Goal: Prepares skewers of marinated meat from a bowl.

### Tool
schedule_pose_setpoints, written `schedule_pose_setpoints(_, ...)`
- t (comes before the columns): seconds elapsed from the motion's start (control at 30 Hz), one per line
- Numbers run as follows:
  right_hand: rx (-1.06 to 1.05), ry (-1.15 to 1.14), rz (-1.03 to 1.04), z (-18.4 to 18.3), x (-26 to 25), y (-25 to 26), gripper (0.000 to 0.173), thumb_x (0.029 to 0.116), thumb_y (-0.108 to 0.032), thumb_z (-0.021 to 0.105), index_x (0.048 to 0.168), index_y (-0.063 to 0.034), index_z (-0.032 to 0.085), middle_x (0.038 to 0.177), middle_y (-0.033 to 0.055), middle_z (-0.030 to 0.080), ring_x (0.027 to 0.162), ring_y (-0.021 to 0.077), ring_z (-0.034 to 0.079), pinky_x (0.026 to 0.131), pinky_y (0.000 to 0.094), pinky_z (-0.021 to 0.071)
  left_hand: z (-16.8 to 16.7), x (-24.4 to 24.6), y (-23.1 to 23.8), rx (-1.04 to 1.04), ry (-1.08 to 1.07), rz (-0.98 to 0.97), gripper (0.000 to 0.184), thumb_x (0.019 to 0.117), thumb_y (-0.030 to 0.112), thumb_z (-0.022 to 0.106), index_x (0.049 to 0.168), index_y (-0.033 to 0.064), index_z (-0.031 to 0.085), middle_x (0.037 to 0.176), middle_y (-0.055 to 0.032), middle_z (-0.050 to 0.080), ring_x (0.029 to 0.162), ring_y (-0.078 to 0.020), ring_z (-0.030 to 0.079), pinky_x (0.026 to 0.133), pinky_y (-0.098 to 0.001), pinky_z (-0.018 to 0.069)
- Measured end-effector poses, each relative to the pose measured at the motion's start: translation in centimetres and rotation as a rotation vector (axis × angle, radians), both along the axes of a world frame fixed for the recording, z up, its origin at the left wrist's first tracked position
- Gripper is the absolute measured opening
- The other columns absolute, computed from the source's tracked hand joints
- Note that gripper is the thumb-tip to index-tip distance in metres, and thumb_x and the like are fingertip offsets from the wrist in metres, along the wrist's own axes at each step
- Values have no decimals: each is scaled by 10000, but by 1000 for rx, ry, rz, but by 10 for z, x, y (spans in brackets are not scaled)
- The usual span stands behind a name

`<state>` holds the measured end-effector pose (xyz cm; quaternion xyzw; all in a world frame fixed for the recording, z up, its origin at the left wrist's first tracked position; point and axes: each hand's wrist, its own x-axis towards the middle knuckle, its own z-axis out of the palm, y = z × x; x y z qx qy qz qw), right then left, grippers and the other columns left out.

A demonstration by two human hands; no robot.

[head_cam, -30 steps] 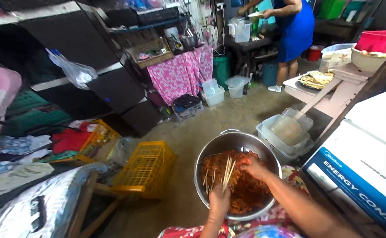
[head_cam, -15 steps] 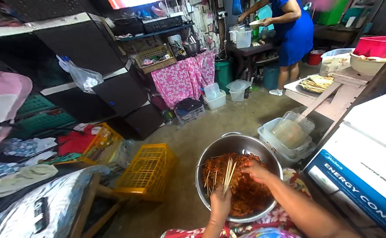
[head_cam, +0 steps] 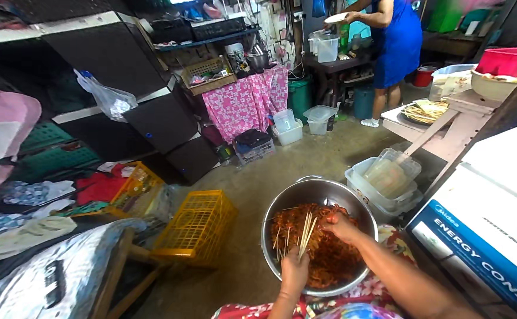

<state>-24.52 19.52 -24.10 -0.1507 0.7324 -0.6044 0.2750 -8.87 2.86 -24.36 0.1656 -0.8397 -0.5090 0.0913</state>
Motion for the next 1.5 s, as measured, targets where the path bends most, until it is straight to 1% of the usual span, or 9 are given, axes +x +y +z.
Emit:
schedule_pose_setpoints(0.13,23,8,15,-3,-1,-1,132,967,-53,657,1045,47,694,930,87,694,785,108,647,763,307,569,-1,0,0,-9,-3,-11,134,947,109,644,1005,7,709,785,-71,669,700,-146,635,706,-376,546)
schedule_pose_setpoints(0.27,19,31,-12,-1,0,-2,148,949,-28,675,1068,53,707,1020,120,712,925,123,667,896,323,553,1,-1,0,-11,-9,-14,138,952,101,639,1017,-1,706,798,-79,671,709,-151,636,715,-374,544)
schedule_pose_setpoints(0.4,-34,22,-67,1,2,-3,133,916,27,687,1045,55,699,965,104,709,833,118,666,792,306,573,2,0,1,-14,-14,-16,144,956,103,641,1019,-4,712,794,-82,676,706,-151,638,715,-371,546)
schedule_pose_setpoints(0.7,-26,75,40,0,6,-3,110,917,14,695,1020,43,722,971,85,725,883,83,671,857,282,564,0,0,1,-23,0,-15,122,949,108,641,974,7,704,729,-56,639,641,-128,599,657,-345,524)
schedule_pose_setpoints(0.83,-123,17,79,-4,6,-3,224,922,32,665,1145,48,683,1049,108,712,881,129,687,830,325,592,3,0,1,-13,-16,8,123,965,117,636,992,10,691,714,-49,616,627,-131,581,645,-345,514)
schedule_pose_setpoints(0.97,-134,-1,19,-2,5,-4,190,925,52,652,1110,51,696,1060,108,713,910,121,675,870,314,571,2,0,1,2,1,5,128,965,109,633,1002,5,698,736,-53,633,643,-126,590,658,-342,520)
schedule_pose_setpoints(1.07,-114,-68,-9,1,6,-4,295,908,65,646,1203,67,630,1075,129,676,889,142,656,836,332,568,4,0,1,-15,5,-2,142,959,110,629,1011,0,702,767,-71,652,678,-145,616,690,-367,535)
schedule_pose_setpoints(1.2,-108,-181,-22,-2,7,-5,107,973,-29,630,1046,42,663,841,68,670,687,135,637,672,318,573,2,0,2,-23,19,2,135,956,110,634,997,0,700,748,-60,643,658,-132,604,677,-354,531)
schedule_pose_setpoints(1.5,-51,-201,-190,0,5,-9,111,988,-48,633,1041,45,666,884,89,657,728,141,621,695,314,555,-1,-1,1,-9,17,-13,137,958,115,637,1007,9,708,754,-56,654,663,-126,613,681,-348,533)
